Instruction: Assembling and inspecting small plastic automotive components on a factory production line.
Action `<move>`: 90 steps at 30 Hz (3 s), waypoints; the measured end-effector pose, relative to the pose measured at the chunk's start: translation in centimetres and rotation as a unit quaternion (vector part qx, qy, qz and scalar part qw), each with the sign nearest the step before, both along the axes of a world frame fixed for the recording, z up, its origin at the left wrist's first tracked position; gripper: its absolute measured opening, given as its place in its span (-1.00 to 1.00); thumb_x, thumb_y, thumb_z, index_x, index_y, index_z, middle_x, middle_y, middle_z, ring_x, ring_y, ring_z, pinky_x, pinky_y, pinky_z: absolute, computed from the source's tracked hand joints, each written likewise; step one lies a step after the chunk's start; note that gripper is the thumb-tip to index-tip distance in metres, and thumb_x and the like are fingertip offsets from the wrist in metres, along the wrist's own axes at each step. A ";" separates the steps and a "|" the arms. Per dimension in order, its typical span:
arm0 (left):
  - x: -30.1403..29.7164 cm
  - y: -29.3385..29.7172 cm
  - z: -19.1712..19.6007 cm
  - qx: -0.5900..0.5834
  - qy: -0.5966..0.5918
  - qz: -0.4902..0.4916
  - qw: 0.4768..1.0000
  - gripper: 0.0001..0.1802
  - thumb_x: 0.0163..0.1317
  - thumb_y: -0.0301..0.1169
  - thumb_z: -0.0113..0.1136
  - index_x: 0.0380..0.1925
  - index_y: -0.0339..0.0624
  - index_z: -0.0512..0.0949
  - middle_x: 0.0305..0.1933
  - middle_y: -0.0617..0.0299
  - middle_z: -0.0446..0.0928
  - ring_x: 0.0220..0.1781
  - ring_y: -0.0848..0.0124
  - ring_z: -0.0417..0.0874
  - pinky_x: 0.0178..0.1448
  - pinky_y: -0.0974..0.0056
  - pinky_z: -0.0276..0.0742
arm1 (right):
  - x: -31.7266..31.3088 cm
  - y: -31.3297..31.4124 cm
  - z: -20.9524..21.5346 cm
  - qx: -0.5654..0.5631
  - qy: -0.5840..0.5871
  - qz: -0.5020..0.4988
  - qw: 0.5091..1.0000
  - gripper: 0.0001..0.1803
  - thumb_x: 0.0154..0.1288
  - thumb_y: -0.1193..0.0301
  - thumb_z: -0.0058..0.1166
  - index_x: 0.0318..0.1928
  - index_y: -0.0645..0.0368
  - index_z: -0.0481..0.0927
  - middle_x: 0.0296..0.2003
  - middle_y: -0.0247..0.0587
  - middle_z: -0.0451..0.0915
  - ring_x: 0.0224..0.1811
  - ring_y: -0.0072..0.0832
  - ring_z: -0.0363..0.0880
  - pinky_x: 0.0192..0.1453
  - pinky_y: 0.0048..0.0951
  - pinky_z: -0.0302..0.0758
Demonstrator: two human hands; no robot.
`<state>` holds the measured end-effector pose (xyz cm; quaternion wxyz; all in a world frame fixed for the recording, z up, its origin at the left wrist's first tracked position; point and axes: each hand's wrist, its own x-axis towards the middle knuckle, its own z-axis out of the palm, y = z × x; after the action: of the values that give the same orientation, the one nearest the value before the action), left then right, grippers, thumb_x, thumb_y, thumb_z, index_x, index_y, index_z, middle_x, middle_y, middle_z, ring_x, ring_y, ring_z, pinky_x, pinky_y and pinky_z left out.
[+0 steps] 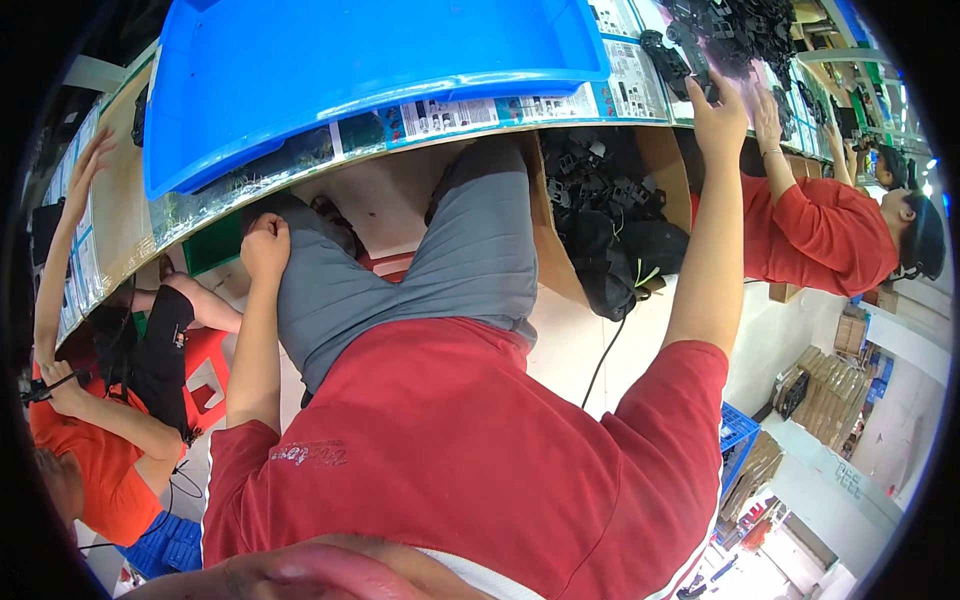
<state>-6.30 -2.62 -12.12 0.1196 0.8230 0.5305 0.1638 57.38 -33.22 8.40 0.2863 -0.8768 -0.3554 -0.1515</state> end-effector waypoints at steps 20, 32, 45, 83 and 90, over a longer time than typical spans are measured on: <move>0.4 -0.2 0.6 -0.040 -0.014 -0.019 0.999 -0.82 0.27 -0.26 0.23 -0.35 -0.09 0.69 -0.27 0.02 0.71 -0.23 -0.08 0.73 -0.16 -0.09 0.62 | 0.1 1.9 -4.4 -0.052 -0.006 -0.077 0.996 -0.24 0.19 -0.05 0.43 0.17 0.35 0.66 0.05 0.22 0.71 0.16 0.01 0.68 0.29 -0.16 0.53; 8.6 -13.0 9.7 -0.492 -0.446 -0.237 0.709 -0.57 0.47 -0.24 0.29 0.19 -0.24 0.49 -0.13 0.28 0.58 -0.18 0.57 0.61 -0.09 0.38 0.57 | -35.2 2.8 -2.9 0.198 0.423 0.135 0.874 -0.33 0.18 0.63 0.40 0.31 0.46 0.49 0.12 -0.11 0.60 0.07 -0.44 0.63 0.22 -0.42 0.54; -2.4 -2.2 17.3 -0.353 -0.664 0.069 0.656 -0.60 0.63 -0.16 -0.04 0.25 -0.20 0.38 0.06 0.09 0.67 -0.03 0.27 0.78 -0.05 0.20 0.78 | -41.5 14.6 -4.4 0.040 0.150 0.457 0.875 -0.63 0.15 0.44 0.47 -0.58 0.30 0.49 0.00 0.10 0.68 -0.02 -0.02 0.69 0.03 -0.21 0.62; -19.1 17.4 10.1 0.114 -0.411 0.194 0.883 -0.50 0.45 -0.27 0.24 0.20 -0.46 0.47 0.03 -0.05 0.61 -0.17 0.41 0.66 -0.13 0.34 0.58 | -37.3 8.4 -16.9 -0.004 0.346 0.254 0.903 -0.91 0.30 0.51 0.26 -0.23 0.28 0.72 -0.30 -0.03 0.70 -0.32 -0.25 0.73 -0.17 -0.34 0.65; -6.5 3.1 19.0 0.003 -0.497 -0.108 0.861 -0.70 0.51 -0.52 0.09 0.15 -0.47 0.49 -0.08 0.06 0.59 -0.22 0.48 0.51 -0.16 0.39 0.40 | -35.0 6.0 3.6 0.290 0.093 0.332 0.893 -0.91 0.37 0.57 0.13 -0.20 0.35 0.65 -0.27 -0.15 0.66 -0.22 -0.41 0.61 -0.10 -0.44 0.57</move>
<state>-12.83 0.47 6.90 0.3818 0.6852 0.3081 0.5384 22.35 -27.25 12.01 0.5932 -0.5960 -0.5376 -0.0620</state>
